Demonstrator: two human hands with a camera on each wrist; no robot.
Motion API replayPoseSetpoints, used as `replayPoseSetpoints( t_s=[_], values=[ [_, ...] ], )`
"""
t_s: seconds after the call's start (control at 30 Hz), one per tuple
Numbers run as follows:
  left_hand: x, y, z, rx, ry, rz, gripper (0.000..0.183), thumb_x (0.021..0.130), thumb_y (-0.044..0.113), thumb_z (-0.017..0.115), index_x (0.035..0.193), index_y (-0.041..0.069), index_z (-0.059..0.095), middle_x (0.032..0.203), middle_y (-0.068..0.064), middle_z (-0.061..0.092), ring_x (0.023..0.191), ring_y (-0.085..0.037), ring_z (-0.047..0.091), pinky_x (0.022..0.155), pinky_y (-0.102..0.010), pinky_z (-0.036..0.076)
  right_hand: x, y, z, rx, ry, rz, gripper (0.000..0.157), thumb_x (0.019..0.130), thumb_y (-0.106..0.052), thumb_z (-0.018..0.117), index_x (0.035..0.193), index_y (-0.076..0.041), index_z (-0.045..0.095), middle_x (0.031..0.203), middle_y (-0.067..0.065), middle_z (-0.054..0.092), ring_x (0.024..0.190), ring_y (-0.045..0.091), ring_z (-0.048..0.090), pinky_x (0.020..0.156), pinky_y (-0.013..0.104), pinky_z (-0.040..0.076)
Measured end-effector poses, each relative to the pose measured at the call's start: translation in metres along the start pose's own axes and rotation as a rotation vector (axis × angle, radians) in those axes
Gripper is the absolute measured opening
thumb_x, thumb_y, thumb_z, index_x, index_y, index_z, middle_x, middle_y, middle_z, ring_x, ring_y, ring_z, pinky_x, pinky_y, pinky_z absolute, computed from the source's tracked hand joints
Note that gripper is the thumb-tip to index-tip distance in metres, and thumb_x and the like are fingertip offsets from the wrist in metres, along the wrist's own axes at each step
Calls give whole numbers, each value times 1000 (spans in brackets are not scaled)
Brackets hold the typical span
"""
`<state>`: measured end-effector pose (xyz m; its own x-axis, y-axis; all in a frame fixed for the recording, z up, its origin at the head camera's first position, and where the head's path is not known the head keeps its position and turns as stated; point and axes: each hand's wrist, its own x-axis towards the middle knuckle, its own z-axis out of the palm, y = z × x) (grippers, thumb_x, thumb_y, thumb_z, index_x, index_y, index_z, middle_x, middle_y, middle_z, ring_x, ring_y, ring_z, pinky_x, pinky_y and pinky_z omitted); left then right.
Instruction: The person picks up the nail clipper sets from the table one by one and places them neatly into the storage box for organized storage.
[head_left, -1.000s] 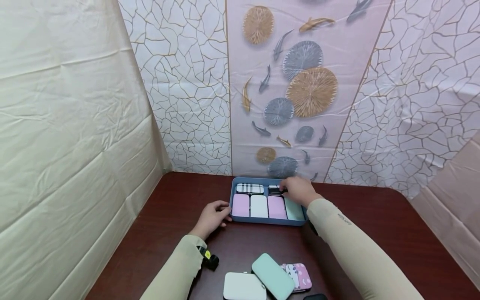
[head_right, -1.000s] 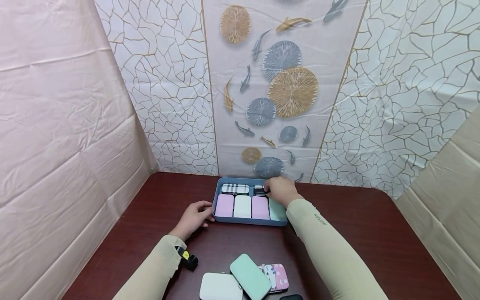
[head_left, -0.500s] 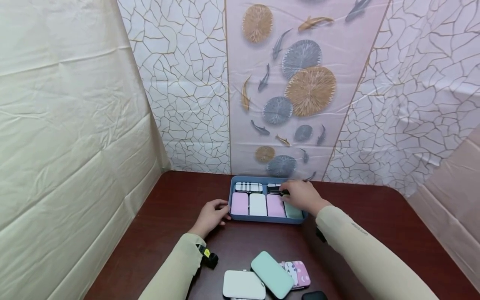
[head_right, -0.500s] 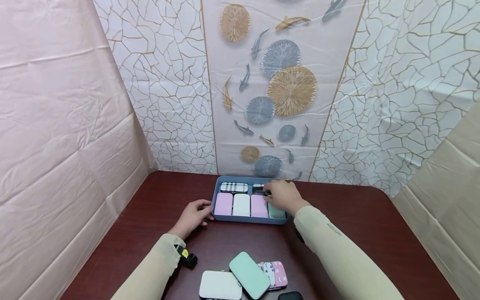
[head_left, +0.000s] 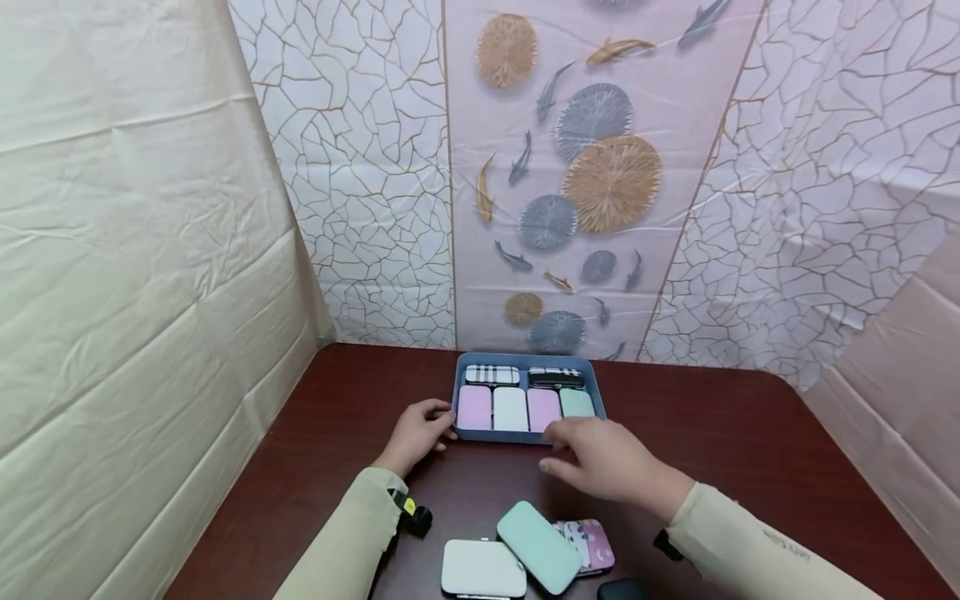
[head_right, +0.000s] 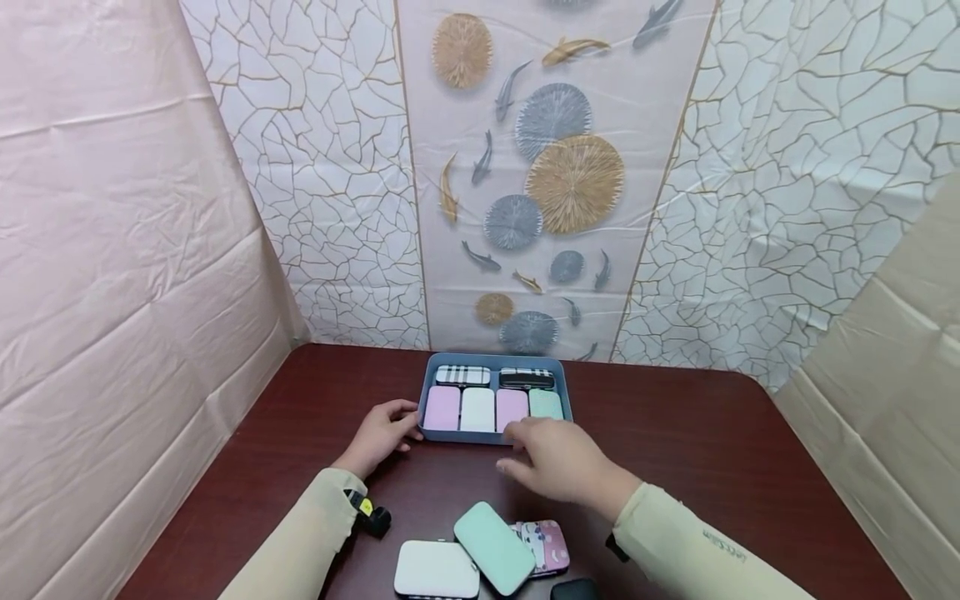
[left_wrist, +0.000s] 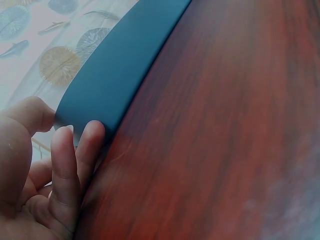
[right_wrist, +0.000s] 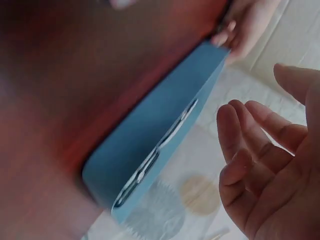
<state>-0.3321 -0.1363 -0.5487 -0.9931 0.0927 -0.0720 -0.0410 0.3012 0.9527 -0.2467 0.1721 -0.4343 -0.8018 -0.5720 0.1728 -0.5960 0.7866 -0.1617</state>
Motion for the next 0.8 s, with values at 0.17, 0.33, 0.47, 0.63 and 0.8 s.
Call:
replayPoseSetpoints(
  t_s=[0.17,0.33,0.47,0.63,0.8],
  values=[
    [0,-1,0,13,-2,-10,31,91,32,61,119,18,61,100,-4,67,74,-18,69,57,-35,58,-25,-22,5,6,-98,-80,48,82,-68,54,107,-28,61,88,-13,62,69,-4,54,55,21,46],
    [1,1,0,2,-5,-7,32,91,32,62,119,17,61,99,-5,67,74,-18,69,56,-35,58,-46,-39,17,-99,-138,-162,73,76,-80,44,119,-22,56,96,-11,56,78,3,49,56,22,43],
    [2,2,-1,4,3,-13,31,90,33,62,118,18,61,99,-4,67,75,-19,69,57,-36,58,-55,-48,28,-117,-96,-200,77,72,-82,47,120,-22,53,102,-10,55,82,6,47,59,23,43],
    [2,2,-2,14,4,-11,32,90,33,62,118,19,61,100,-4,67,75,-18,69,58,-35,58,-58,-53,37,-152,-35,-228,74,69,-84,49,111,-23,52,95,-10,51,78,6,43,57,23,39],
    [2,-2,-1,10,-7,-12,33,91,34,62,120,18,61,100,-4,67,75,-19,69,58,-35,58,-60,-54,37,-120,-100,-170,74,69,-84,49,116,-27,50,87,-11,48,70,4,42,51,21,35]
  ],
)
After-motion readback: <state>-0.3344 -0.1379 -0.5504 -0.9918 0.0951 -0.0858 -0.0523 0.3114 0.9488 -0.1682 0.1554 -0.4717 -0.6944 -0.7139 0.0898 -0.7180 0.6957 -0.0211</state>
